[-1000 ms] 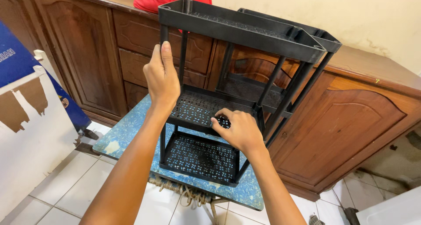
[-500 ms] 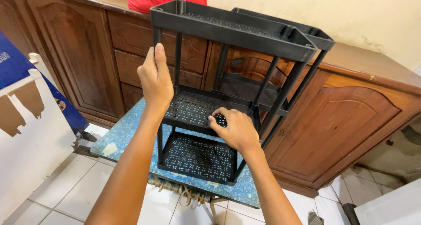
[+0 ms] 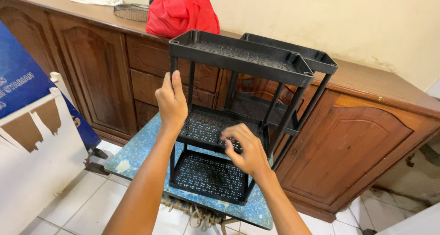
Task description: The person assembles a black plastic three-tier shelving unit by inserting vertical poles into the corner holes of each shelf tray. They repeatedly lift, rotate, and align the trays and poles to fit them together, then place the assembled unit on a small table.
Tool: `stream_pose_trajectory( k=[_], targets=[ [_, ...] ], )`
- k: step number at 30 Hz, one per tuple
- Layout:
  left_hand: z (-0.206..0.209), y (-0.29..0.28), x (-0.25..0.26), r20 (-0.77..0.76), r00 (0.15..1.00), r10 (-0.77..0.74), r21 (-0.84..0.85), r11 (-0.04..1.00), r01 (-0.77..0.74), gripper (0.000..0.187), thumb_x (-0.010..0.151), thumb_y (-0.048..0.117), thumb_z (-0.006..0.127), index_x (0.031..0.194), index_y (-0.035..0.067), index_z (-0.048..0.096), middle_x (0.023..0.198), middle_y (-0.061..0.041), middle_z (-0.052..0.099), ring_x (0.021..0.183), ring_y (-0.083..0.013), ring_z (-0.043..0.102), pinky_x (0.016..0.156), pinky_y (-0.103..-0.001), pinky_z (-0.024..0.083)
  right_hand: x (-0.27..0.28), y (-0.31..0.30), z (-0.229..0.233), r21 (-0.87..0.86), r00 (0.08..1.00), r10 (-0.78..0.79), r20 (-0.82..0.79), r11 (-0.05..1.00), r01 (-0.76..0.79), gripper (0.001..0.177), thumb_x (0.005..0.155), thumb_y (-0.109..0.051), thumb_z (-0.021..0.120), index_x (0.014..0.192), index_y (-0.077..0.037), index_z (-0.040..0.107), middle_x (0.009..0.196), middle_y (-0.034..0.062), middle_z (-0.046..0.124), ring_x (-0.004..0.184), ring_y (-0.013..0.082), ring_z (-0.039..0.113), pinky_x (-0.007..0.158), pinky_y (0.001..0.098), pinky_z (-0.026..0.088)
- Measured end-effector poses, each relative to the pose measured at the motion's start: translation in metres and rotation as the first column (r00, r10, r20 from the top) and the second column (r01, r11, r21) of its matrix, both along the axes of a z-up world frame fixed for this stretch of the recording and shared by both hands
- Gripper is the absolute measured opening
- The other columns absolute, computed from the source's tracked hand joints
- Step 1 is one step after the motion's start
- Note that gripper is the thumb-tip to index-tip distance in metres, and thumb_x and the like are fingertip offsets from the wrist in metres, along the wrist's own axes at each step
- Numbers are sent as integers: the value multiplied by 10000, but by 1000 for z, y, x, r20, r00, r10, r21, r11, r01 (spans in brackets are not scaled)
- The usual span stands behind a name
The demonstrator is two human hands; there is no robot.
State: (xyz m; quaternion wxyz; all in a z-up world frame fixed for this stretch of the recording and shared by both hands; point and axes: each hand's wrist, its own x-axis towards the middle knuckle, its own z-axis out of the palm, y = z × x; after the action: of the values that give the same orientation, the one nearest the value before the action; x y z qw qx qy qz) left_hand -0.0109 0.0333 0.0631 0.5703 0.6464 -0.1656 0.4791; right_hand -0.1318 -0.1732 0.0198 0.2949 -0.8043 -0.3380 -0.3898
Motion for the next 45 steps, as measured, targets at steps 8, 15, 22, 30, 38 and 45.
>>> stream_pose_trajectory(
  k=[8,15,22,30,38,45],
  targets=[
    [0,5,13,140,982,124,82,987,-137,382,1150,266,479,959,-57,554,659,-223,565,585,-393,602,512,-468,390,-6,-40,-37,405,905,-213,368,913,50,173,897,-89,545,1069,-90,564,1069,68,526,914,161,511,850,289,454],
    [5,29,31,-121,992,-42,111,992,55,325,1138,258,445,1122,-50,549,888,-224,649,787,-373,639,712,-469,468,43,-83,-3,392,954,-214,-208,876,282,301,1140,-186,379,1332,30,462,1313,187,535,1217,211,529,1024,339,423],
    [-62,56,133,-404,881,248,304,944,-126,414,1045,232,552,1406,43,483,1302,-267,367,1212,-449,377,1028,-543,350,52,-44,-25,396,836,95,-541,905,154,342,1090,-287,392,1251,-24,539,884,112,773,882,232,770,867,382,588],
    [-184,69,203,-527,849,45,391,900,195,452,978,252,638,1407,115,602,1443,-201,402,1305,-377,465,1129,-442,399,17,14,-26,96,827,134,-546,991,-98,624,967,-324,584,1474,-24,378,1495,210,509,1429,342,454,1193,470,324],
    [-111,97,96,-709,609,-355,34,846,533,419,995,319,535,1330,118,688,1570,-62,473,1441,-240,422,1171,-406,307,25,62,-20,8,879,-35,-475,999,43,633,974,-322,647,1475,-24,401,1512,226,473,1434,400,436,1156,465,366],
    [-62,125,64,-481,555,-679,-485,733,477,690,1079,531,260,1288,25,680,1223,-153,727,1261,-312,603,1148,-440,395,58,101,-35,23,860,-144,-489,984,178,628,969,-357,636,1435,-1,413,1420,224,514,1267,417,548,1049,438,451]
  ],
)
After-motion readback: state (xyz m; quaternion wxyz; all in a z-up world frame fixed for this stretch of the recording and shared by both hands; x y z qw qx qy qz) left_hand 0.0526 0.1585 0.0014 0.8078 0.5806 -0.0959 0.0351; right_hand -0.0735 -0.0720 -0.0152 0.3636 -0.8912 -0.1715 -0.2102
